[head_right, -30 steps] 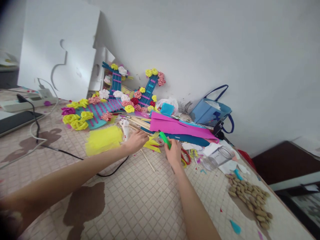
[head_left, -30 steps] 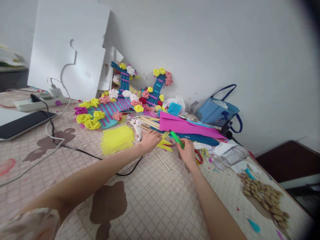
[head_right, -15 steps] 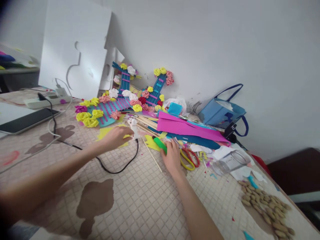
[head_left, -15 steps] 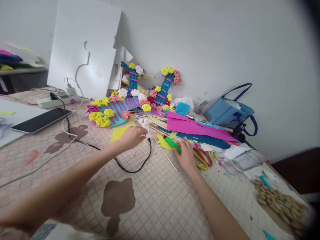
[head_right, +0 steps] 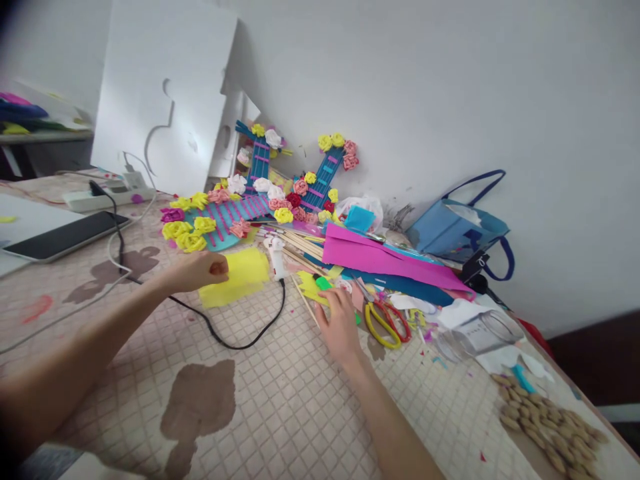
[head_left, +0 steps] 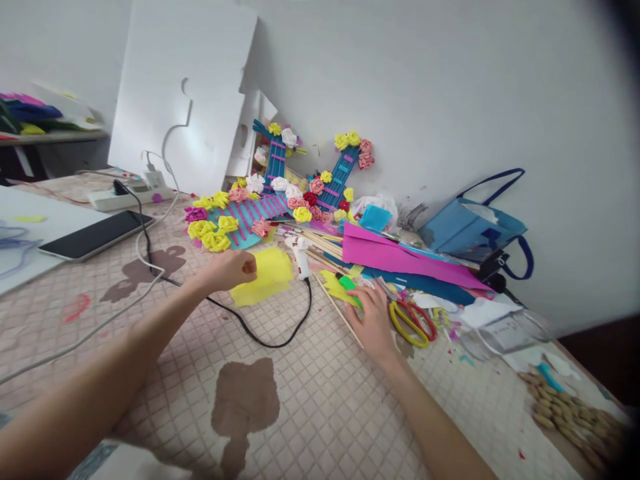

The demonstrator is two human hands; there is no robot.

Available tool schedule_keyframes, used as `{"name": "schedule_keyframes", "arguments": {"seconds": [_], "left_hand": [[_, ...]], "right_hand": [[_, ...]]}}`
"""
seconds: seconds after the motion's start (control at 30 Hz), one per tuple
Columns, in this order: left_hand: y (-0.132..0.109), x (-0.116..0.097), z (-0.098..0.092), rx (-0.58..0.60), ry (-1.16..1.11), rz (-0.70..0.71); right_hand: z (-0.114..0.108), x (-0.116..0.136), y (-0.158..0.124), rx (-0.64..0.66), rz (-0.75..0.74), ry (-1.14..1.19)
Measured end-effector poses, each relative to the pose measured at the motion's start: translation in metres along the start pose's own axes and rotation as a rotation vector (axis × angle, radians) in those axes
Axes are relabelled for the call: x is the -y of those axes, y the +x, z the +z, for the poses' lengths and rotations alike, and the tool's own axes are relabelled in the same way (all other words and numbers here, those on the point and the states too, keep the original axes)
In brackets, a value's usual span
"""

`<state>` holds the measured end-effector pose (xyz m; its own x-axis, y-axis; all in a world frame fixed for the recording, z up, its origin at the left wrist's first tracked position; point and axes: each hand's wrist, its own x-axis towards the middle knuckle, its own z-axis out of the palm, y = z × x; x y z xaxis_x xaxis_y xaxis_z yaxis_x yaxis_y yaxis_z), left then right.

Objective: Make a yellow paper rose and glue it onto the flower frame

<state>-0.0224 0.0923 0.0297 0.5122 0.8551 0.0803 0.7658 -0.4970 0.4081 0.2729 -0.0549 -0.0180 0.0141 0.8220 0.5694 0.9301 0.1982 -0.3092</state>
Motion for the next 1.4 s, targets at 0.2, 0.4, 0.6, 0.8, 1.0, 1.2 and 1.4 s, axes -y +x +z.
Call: {"name": "schedule_keyframes", "arguments": {"seconds": [0.2, 0.4, 0.6, 0.8, 1.0, 1.2, 1.4], "left_hand": [[-0.005, 0.001, -0.005, -0.113, -0.091, -0.016], [-0.007, -0.019, 0.010, -0.091, -0.626, -0.068], [-0.024, -0.065, 0.051, 0.271, -1.433, -0.254], [-0.037, -0.083, 0.067, 0.429, -1.597, -0.318], [-0.037, -0.078, 0.076, 0.473, -1.545, -0.272], [-0.037, -0.071, 0.074, 0.375, -1.311, -0.048], [-0.044, -0.070, 0.071, 0.105, -0.712, 0.327]], "right_hand": [[0.001, 0.004, -0.002, 0.018, -0.010, 0.046], [0.002, 0.018, -0.005, -0.040, -0.060, 0.121], [0.005, 0.043, -0.010, 0.005, -0.109, 0.265], [0.007, 0.050, -0.018, 0.041, -0.192, 0.370], [0.004, 0.040, -0.021, 0.126, -0.211, 0.405], [0.002, 0.035, -0.026, 0.234, -0.189, 0.440], [-0.001, 0.034, -0.028, 0.374, -0.134, 0.459]]}}
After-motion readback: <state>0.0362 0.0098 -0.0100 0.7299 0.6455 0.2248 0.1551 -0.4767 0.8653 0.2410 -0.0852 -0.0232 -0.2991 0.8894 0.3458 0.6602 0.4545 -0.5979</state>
